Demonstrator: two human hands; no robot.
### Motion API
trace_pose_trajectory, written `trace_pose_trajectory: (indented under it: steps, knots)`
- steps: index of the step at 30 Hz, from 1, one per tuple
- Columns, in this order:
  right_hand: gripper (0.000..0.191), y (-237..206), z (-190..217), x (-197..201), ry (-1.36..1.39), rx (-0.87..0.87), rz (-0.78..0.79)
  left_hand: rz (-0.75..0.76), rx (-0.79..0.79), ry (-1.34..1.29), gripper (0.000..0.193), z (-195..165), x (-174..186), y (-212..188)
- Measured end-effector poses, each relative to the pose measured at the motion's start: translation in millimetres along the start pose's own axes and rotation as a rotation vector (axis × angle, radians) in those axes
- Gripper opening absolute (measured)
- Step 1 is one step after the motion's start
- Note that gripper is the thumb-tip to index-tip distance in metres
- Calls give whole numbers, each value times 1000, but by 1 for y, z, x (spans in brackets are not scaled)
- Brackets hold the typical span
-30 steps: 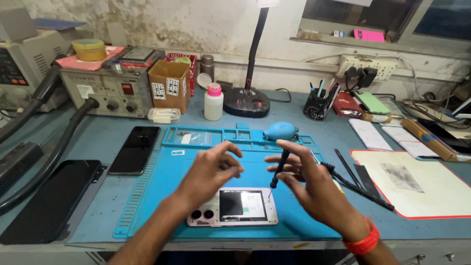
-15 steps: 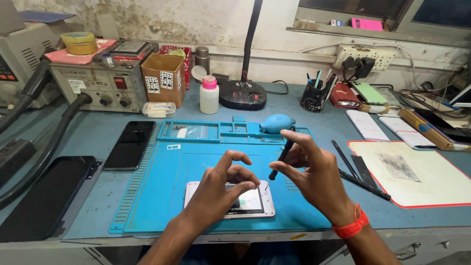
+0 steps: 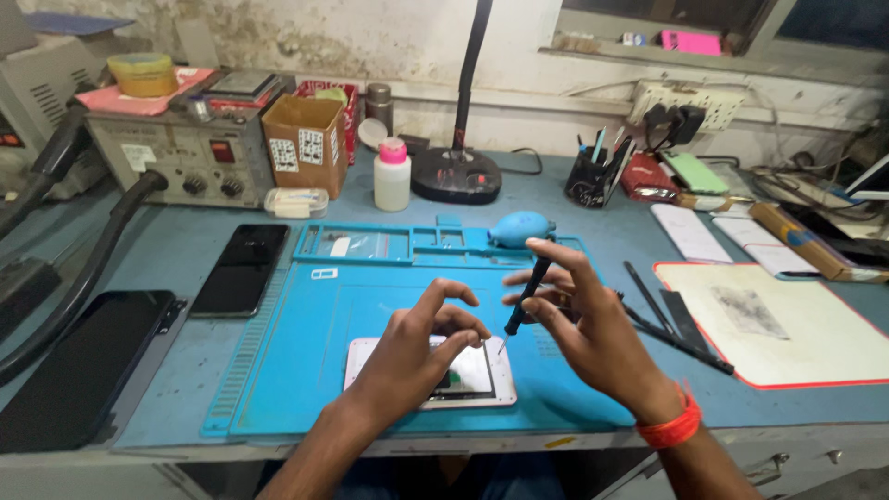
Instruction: The person uses a spudger tool to pry around the edge of an opened smartphone lying on a blue repair mat, working the tool along the frame and lifting at the screen. They then set the phone aside, handle a small plastic bag of parts, and finally hold up a black smartphone with both hands and turn it over.
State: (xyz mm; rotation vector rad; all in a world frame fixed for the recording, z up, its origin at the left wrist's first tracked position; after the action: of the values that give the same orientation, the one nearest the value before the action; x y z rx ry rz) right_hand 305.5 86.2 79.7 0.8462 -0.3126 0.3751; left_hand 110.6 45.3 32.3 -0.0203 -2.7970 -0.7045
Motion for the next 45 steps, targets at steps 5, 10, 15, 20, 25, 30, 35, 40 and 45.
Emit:
trace_pose_trajectory:
  steps: [5, 10, 15, 20, 25, 30, 35, 40, 45]
  knots:
    - [64, -2, -4, 1, -322, -117, -50, 9, -36, 62, 40, 3, -5, 3]
    - [67, -3, -4, 3, -354, -132, -91, 32, -38, 79, 40, 2, -6, 2]
    - [63, -6, -1, 8, -24, -21, -208, 41, -52, 172, 40, 1, -8, 5]
    - [64, -7, -6, 6, 0, -89, -201, 54, -37, 197, 43, -2, -11, 6]
    - [60, -4, -4, 5, 31, -73, -141, 38, 0, 243, 44, -3, -10, 8]
    - [58, 2, -4, 3, -56, -69, -97, 39, 5, 308, 45, -1, -14, 11]
    - [59, 4, -6, -2, -192, -32, -65, 64, -10, 285, 48, -1, -16, 9]
    - [60, 4, -6, -3, -220, -23, -52, 67, -12, 291, 52, -4, -15, 6]
    - [60, 6, -3, -4, -227, -30, -17, 86, 23, 276, 53, -5, -16, 6]
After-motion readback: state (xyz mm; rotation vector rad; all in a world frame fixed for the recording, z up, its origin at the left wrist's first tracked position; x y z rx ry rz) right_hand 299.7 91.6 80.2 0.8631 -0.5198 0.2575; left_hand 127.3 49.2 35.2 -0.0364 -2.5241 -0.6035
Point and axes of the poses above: each hand's wrist, its own y-axis towards the middle knuckle, its own x-axis out of the back of the hand, z = x × y, the point moved 4 cm from there along y, towards the middle knuckle, and after that the axes turned 6 degrees about -z, right-handed, at the moved point
